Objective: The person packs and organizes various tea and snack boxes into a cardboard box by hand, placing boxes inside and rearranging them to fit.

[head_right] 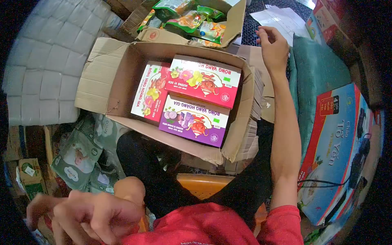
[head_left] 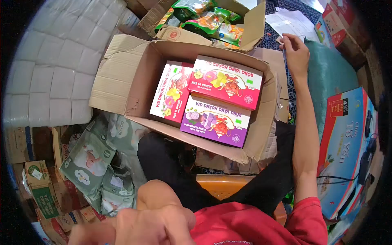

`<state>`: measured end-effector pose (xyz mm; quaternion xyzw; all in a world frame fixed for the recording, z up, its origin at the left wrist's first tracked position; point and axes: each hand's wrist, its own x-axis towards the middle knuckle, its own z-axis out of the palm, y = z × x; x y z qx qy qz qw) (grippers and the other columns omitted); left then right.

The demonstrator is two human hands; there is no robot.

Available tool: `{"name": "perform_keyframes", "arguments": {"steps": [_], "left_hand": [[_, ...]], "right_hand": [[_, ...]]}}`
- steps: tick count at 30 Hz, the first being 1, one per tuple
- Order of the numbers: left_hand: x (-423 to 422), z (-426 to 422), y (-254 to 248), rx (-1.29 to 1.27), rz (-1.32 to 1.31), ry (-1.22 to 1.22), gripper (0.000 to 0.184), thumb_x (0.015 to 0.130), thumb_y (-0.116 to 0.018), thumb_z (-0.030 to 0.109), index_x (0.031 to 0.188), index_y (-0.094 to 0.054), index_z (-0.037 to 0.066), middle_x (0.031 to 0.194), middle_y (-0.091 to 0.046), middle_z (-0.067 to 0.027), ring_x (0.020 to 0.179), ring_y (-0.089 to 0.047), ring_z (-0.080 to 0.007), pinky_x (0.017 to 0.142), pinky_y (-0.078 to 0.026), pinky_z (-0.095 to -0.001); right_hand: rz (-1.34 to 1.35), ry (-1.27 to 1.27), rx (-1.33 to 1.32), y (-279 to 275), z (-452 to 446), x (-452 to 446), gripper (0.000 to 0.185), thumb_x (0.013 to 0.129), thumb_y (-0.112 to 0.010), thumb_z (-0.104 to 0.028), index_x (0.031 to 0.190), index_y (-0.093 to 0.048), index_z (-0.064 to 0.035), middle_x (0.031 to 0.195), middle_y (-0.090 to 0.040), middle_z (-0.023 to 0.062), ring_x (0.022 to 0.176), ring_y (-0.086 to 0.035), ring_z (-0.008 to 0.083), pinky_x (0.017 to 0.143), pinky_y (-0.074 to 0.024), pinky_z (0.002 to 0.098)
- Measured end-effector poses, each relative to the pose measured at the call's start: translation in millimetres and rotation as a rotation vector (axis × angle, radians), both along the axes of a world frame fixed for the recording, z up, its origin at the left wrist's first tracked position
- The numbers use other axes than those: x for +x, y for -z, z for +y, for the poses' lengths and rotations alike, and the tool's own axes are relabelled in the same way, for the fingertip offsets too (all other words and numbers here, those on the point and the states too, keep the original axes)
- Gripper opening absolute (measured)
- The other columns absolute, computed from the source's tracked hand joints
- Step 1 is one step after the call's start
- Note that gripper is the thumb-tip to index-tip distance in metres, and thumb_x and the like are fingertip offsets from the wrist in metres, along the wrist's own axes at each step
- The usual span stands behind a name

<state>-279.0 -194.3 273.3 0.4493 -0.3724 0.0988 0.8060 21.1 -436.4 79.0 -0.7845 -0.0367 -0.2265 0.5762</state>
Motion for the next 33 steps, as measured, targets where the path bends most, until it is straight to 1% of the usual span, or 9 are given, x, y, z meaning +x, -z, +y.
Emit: {"name": "perform_keyframes", "arguments": {"steps": [2,6,9,12,15,19,26,32,33], "left_hand": [[1,-6,8,-0.086,-0.033,-0.048,0.048,0.094,-0.054,0.011,0.138,-0.034,0.011,0.11,-0.067,0.0068,0.08,-0.048,-0.011,0.053,-0.039,-0.0251],[14,-19,16,-0.34,-0.304,-0.12,0.054,0.091,-0.057,0.009,0.139,-0.031,0.011,0.105,-0.068,0.0058,0.077,-0.048,-0.0092,0.05,-0.037,-0.0234],[-1,-10,10,-0.274,-0.221,-0.162,0.062,0.089,-0.06,0.007,0.142,-0.028,0.01,0.104,-0.068,0.0057,0.076,-0.048,-0.0082,0.05,-0.037,-0.0225],[5,-10,15,-0.248,-0.216,-0.114,0.07,0.086,-0.062,0.004,0.145,-0.025,0.011,0.104,-0.067,0.005,0.077,-0.049,-0.0077,0.051,-0.038,-0.0227],[12,-11,23,-0.277,-0.371,-0.14,0.073,0.084,-0.064,0.0,0.145,-0.027,0.012,0.103,-0.066,0.0044,0.077,-0.048,-0.0073,0.052,-0.039,-0.0227],[10,-10,20,-0.313,-0.336,-0.116,0.055,0.084,-0.063,0.001,0.134,-0.041,0.012,0.102,-0.065,0.004,0.076,-0.048,-0.0072,0.052,-0.04,-0.0227],[4,-14,18,-0.334,-0.217,-0.089,0.029,0.086,-0.062,0.003,0.113,-0.067,0.011,0.1,-0.064,0.0031,0.073,-0.049,-0.0071,0.053,-0.041,-0.0226],[2,0,15,-0.391,-0.266,0.031,0.027,0.086,-0.062,0.001,0.109,-0.069,0.014,0.086,-0.059,0.0034,0.072,-0.048,-0.0047,0.055,-0.042,-0.0222],[1,-2,16,-0.37,-0.246,-0.004,0.027,0.086,-0.062,0.001,0.109,-0.069,0.014,0.085,-0.058,0.0029,0.072,-0.049,-0.0047,0.055,-0.042,-0.0224]], "right_hand": [[0.008,-0.002,-0.004,2,1,0,0.019,0.091,-0.06,-0.015,0.102,-0.068,-0.0014,0.087,-0.071,0.0075,0.071,-0.066,0.0107,0.067,-0.0515,0.0239],[0.005,-0.018,-0.024,-2,3,-4,0.019,0.092,-0.059,-0.015,0.103,-0.068,-0.0013,0.088,-0.071,0.0082,0.072,-0.067,0.0111,0.067,-0.0518,0.0241],[0.023,-0.017,-0.032,0,1,-6,0.019,0.092,-0.059,-0.014,0.104,-0.067,-0.001,0.088,-0.071,0.0086,0.072,-0.067,0.0115,0.067,-0.0521,0.0241],[0.042,-0.005,-0.062,1,-5,-5,0.02,0.092,-0.059,-0.014,0.106,-0.067,-0.0008,0.09,-0.07,0.008,0.074,-0.065,0.0111,0.069,-0.0512,0.0237],[0.02,0.008,-0.076,0,-4,-6,0.02,0.092,-0.06,-0.014,0.105,-0.067,-0.0008,0.088,-0.071,0.0079,0.073,-0.066,0.0108,0.068,-0.0518,0.0238],[-0.007,-0.022,-0.048,1,-3,-5,0.019,0.092,-0.06,-0.014,0.104,-0.067,-0.0011,0.086,-0.071,0.0073,0.072,-0.066,0.0104,0.067,-0.0523,0.024],[0.052,-0.011,-0.062,0,-4,-7,0.021,0.092,-0.059,-0.013,0.107,-0.066,-0.0003,0.09,-0.07,0.008,0.075,-0.064,0.0106,0.07,-0.0507,0.0233],[0.05,-0.003,-0.086,1,-2,-6,0.021,0.091,-0.06,-0.014,0.106,-0.067,-0.0012,0.087,-0.07,0.0074,0.073,-0.065,0.0108,0.069,-0.0508,0.0239],[0.033,-0.004,-0.087,2,-1,-6,0.02,0.091,-0.061,-0.015,0.104,-0.067,-0.0016,0.086,-0.07,0.0069,0.072,-0.065,0.0107,0.068,-0.051,0.0244]]}}
